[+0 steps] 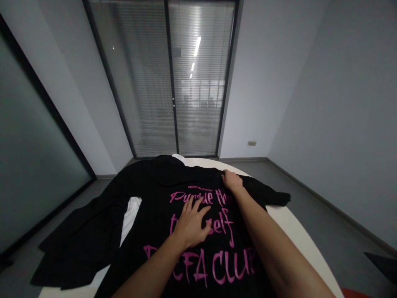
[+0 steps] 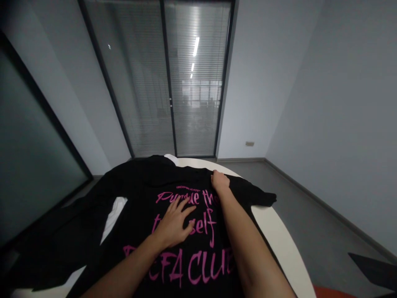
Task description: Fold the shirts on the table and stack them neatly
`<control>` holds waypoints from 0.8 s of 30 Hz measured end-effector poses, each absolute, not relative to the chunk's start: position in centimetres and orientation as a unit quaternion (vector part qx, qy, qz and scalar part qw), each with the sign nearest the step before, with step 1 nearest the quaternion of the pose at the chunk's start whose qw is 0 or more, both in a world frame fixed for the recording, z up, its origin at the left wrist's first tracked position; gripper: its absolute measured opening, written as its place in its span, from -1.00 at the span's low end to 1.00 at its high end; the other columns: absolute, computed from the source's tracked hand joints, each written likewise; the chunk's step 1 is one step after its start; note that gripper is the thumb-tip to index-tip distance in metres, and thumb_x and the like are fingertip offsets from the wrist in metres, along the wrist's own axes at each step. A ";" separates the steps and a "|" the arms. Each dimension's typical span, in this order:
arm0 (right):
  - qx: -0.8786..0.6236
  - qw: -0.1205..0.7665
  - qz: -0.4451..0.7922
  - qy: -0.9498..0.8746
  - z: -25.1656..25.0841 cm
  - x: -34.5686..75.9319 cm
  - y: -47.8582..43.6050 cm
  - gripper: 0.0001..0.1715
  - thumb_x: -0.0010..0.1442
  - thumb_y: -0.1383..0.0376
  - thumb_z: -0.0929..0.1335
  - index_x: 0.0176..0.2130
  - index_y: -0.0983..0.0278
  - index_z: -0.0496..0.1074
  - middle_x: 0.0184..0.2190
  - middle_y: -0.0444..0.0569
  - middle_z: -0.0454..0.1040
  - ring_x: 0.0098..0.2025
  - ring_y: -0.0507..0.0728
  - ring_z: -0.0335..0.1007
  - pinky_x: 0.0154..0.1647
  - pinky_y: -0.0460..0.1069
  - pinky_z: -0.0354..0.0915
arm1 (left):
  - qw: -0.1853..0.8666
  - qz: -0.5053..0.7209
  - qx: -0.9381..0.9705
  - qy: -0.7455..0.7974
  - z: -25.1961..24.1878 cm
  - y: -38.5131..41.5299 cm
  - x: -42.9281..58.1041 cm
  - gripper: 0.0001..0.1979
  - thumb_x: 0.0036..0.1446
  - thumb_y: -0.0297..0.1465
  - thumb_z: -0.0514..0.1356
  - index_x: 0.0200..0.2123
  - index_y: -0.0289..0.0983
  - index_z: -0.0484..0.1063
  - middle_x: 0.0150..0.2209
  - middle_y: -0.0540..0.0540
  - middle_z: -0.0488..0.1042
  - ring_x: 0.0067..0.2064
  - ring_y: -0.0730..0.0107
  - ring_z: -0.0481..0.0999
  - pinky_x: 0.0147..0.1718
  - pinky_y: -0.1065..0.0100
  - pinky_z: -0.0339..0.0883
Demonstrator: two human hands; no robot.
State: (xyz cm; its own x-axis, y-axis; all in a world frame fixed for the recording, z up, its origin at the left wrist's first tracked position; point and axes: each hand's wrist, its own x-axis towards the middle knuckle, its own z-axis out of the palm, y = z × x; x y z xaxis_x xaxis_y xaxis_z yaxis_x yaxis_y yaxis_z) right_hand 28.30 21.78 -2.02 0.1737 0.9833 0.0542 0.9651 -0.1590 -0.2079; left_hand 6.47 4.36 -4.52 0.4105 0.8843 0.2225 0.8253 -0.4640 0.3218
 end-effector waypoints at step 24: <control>-0.744 0.104 0.049 -0.659 -5.3 24.4 24.7 -0.35 0.40 0.07 0.15 0.34 0.32 0.15 0.33 0.22 0.17 0.34 0.38 0.04 0.29 0.29 0.01 | 0.109 0.165 0.831 0.519 -4.5 4.8 6.4 -0.39 0.25 -0.08 0.07 0.33 -0.05 0.21 0.42 -0.10 0.06 0.45 -0.08 -0.16 0.37 -0.14 -0.19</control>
State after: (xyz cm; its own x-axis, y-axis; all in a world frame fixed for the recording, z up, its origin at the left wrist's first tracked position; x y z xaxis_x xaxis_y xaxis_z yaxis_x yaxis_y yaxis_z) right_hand 24.40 24.68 -5.25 0.1277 0.9897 0.0651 0.9694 -0.1107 -0.2191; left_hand 6.38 4.78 -4.46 0.4061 0.8996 0.1606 0.8278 -0.4366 0.3524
